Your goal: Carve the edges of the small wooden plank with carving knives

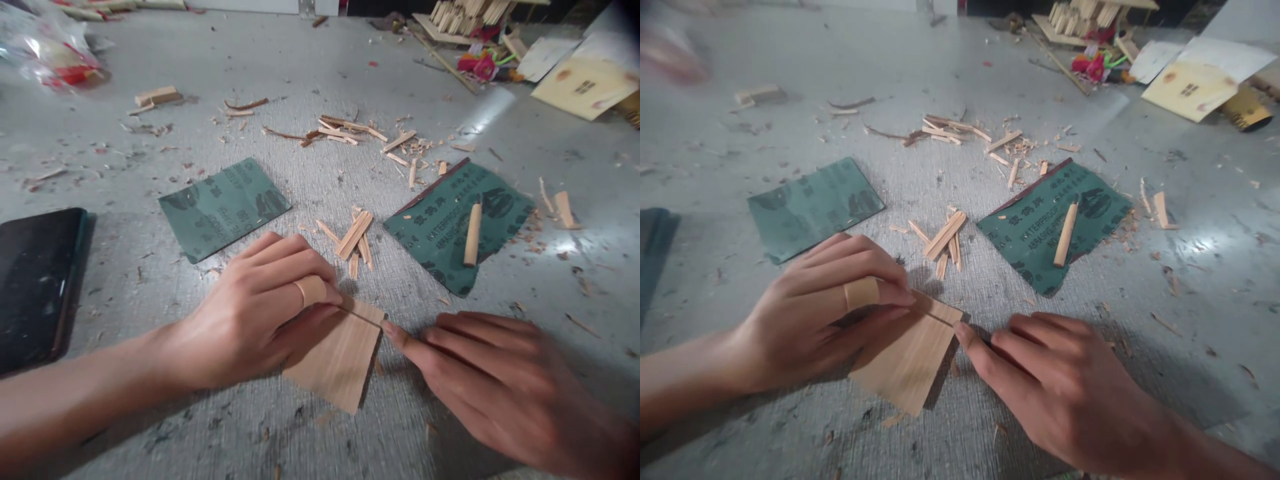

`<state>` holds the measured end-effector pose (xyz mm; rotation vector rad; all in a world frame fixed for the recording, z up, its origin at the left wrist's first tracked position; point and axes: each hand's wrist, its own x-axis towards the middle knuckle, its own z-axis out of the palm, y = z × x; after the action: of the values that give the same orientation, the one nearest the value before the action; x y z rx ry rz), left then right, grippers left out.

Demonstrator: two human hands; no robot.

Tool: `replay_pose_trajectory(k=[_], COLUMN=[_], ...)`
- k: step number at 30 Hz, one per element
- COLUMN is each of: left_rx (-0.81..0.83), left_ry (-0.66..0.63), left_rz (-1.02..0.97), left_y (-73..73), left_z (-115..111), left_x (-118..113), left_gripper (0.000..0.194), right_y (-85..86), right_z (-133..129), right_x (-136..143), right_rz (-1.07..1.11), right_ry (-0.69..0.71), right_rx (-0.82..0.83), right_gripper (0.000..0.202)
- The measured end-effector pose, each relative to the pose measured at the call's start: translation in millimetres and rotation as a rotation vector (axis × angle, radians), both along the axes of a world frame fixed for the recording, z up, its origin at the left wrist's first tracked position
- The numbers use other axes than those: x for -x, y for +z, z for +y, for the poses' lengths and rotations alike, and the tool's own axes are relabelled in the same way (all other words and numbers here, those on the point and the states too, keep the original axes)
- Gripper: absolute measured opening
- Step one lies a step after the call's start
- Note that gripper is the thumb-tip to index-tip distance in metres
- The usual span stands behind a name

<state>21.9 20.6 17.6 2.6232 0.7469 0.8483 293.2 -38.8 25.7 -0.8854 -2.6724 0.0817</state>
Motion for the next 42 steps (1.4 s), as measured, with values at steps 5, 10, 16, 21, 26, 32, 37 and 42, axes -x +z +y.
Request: replay_pose_trajectory(k=[5, 10, 16, 21, 26, 32, 37, 42], left_rx=[-0.014, -0.034, -0.081, -0.079, -0.087, -0.094, -0.091, -0.102], left_ry=[-0.020, -0.047, -0.052, -0.061, -0.052, -0.048, -0.039, -0.025], left_rz=[0.048, 0.070, 0.071, 0.076, 0.083, 0.092, 0.086, 0.086], left_y=[0.2, -2.1, -2.3, -2.1, -0.3, 1.7, 1.6, 2.2], left_z=[0, 2, 1, 1, -1, 0, -1, -2], left_x=[-4, -3, -1, -1, -3, -4, -5, -6], left_gripper=[0.005, 0.004, 0.006, 0.006, 0.005, 0.008, 0.008, 0.009], right_y=[-1.1, 2.2, 8.8, 11.8, 7.2, -2.2, -5.1, -4.5], right_z=[0, -1, 1, 4, 2, -4, -6, -6], right_x=[-1, -1, -1, 0, -2, -3, -3, -4], right_rz=[-0.005, -0.050, -0.101, -0.111, -0.080, -0.065, -0.054, -0.062], right_ry=[0.006, 0.049, 0.114, 0.123, 0.099, 0.067, 0.043, 0.051], right_rx=[-0.012, 0.021, 0.041, 0.029, 0.032, 0.019, 0.019, 0.006], right_gripper=[0.028, 0.032, 0.042, 0.042, 0.034, 0.031, 0.033, 0.035])
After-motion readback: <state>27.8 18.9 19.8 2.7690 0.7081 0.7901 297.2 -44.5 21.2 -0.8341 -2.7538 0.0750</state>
